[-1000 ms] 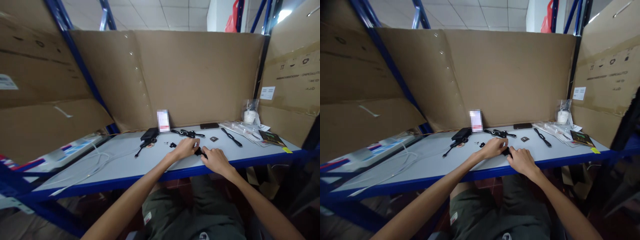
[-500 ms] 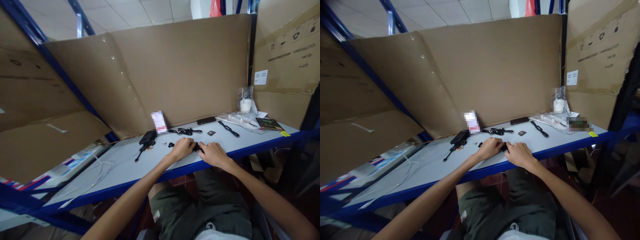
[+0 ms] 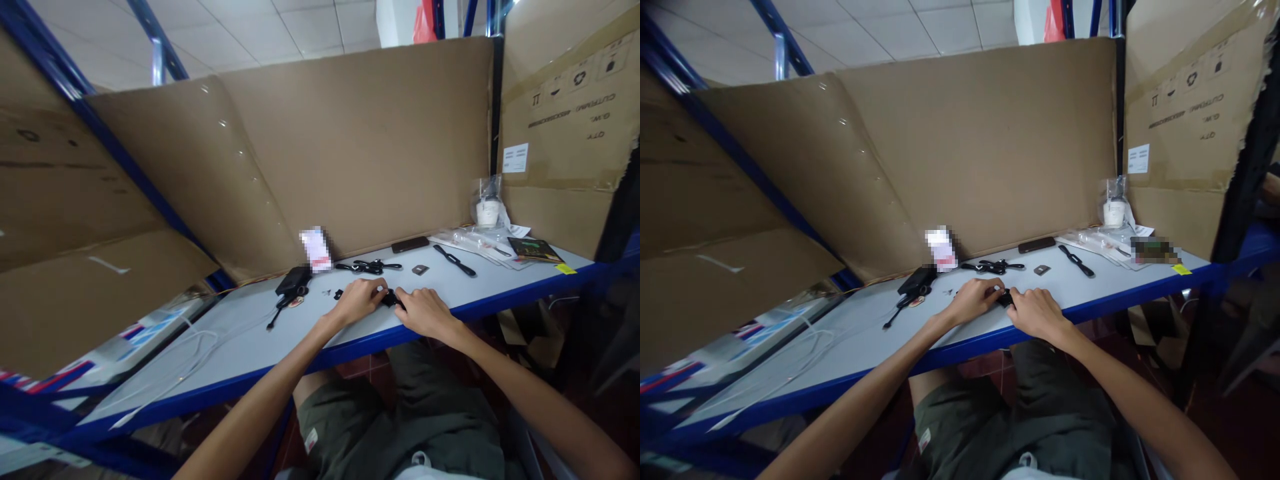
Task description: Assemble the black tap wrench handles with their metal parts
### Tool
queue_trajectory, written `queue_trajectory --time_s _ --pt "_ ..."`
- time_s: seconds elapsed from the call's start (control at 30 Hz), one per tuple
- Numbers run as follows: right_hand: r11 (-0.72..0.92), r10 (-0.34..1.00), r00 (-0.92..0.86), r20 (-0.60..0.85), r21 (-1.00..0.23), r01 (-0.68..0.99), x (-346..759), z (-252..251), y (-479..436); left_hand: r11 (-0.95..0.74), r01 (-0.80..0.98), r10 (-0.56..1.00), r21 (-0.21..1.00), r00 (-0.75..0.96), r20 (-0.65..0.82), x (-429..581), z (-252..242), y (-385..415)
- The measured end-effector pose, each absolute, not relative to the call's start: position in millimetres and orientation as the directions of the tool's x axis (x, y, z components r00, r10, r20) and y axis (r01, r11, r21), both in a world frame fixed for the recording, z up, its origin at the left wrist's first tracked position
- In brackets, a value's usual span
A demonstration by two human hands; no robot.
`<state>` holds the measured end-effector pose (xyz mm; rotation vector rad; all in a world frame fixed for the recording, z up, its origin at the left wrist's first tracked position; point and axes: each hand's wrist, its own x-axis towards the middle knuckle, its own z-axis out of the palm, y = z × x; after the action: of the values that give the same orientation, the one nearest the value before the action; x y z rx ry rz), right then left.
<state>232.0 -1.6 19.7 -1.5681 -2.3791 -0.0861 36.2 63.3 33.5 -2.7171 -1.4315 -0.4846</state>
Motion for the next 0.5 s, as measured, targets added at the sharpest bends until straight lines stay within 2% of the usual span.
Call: queue_trajectory --time_s 0.5 --pt "0.381 0.9 -0.343 0.268 -0.101 0.919 231 18 0 -0.637 0.748 0.758 0.185 0.564 0.328 28 24 58"
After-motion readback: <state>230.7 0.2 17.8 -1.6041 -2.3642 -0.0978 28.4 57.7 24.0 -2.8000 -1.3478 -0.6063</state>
